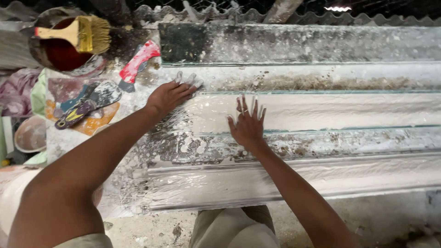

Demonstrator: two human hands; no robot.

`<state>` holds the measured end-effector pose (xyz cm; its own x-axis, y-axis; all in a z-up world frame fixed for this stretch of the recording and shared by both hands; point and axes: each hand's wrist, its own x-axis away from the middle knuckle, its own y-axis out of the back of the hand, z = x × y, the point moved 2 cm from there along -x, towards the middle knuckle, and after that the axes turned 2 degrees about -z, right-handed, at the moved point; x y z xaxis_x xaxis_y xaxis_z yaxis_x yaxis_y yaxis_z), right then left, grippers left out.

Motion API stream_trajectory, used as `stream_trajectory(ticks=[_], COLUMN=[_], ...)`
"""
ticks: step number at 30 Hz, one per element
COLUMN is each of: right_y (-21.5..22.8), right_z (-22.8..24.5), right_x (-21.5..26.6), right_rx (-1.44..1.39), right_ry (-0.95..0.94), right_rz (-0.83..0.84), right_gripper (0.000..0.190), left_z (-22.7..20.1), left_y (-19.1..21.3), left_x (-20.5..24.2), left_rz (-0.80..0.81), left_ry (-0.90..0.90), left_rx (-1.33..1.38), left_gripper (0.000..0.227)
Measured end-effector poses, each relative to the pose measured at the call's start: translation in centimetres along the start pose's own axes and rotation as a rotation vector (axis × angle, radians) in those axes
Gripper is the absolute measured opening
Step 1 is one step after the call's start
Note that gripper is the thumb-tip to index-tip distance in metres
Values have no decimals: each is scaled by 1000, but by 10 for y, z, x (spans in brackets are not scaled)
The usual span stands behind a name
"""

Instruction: The recorder is applying fiberglass strands and gypsum plaster slurry into a long mold tray to manufacture ceiling moldings.

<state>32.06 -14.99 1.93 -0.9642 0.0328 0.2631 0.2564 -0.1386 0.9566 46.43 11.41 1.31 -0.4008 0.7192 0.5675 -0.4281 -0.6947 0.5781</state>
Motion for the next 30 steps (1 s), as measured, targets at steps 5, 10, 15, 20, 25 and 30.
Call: stream_trajectory(ticks=[5,10,15,20,25,30], right_y=[-19,-19,0,-2,6,10], right_z=[-54,-98,-139,-200,-263,-359], right_x=[9,27,50,71,96,122], right_rx=[-82,-94,-186,-207,-284,-311], right_ry=[-75,-248,-373,-450,-510,-539], right_rz=[-237,-157,-210,-259,-356,-413], right_gripper=[74,73,73,68,67,64], left_z=[-31,-68,-110,-154,-175,-166], left_y=[11,68,125,178,246,338], left_x=[-68,-155,-265,-391,-486,-522], left_rz=[-100,-213,-370,-528,-497,-586], left_ry=[-9,-2,90,225,108,219], left_rx=[21,16,-94,-172,-171,-59], left_gripper=[72,66,69,64,71,66])
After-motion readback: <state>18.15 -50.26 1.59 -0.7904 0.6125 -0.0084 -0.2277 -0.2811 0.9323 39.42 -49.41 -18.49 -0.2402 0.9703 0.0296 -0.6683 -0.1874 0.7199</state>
